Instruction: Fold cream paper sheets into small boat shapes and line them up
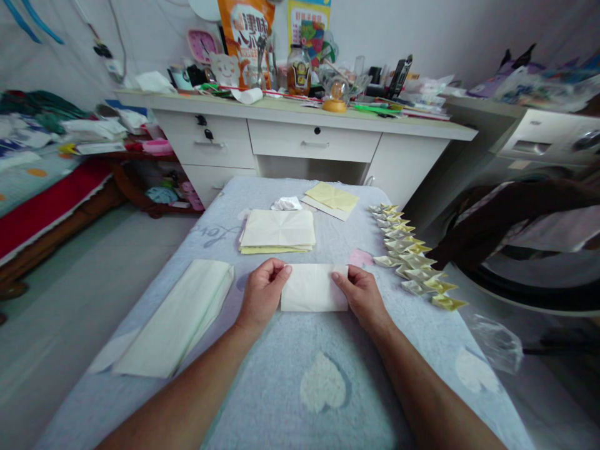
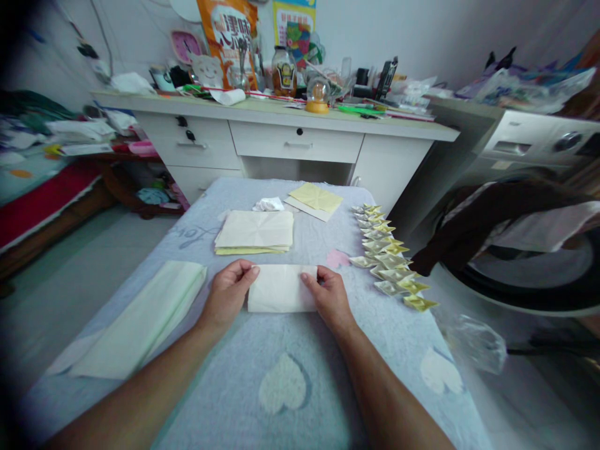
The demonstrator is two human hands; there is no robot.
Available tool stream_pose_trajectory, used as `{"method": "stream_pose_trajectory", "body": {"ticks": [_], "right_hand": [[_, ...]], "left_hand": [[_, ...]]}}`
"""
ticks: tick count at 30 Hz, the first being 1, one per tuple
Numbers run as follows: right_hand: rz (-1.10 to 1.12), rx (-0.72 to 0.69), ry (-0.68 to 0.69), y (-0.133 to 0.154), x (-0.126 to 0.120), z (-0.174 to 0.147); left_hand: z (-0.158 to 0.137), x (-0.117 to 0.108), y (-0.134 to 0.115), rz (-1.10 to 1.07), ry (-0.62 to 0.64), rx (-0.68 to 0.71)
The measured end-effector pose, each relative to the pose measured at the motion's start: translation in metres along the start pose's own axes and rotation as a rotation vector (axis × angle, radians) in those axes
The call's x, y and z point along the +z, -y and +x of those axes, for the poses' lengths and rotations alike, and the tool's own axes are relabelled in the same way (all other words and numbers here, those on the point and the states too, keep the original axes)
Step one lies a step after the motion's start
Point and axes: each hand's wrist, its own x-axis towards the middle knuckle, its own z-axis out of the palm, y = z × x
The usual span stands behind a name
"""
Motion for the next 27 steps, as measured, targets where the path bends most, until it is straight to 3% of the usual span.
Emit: {"method": "stream_pose_trajectory", "body": {"ticks": [8, 12, 20, 27], "right_hand": [[-0.056, -0.008, 0.004, 0.002, 0.0, 0.0], [-0.231, -0.036, -0.028, -0.001, 0.001, 0.001], [-0.866, -0.135, -0.124, -0.002, 0.007, 0.006], [-0.989, -0.084, -0.113, -0.005, 0.012, 0.006]], "left_hand": [[0.0, -0.001, 0.001, 0.074, 0.006, 0.02], [0.002, -0.003, 0.001, 0.194, -0.003, 0.036], [0.006, 0.001, 0.0, 0.754, 0.041, 0.192], [0.006, 0.008, 0.0, 1.171, 0.099, 0.29]]}}
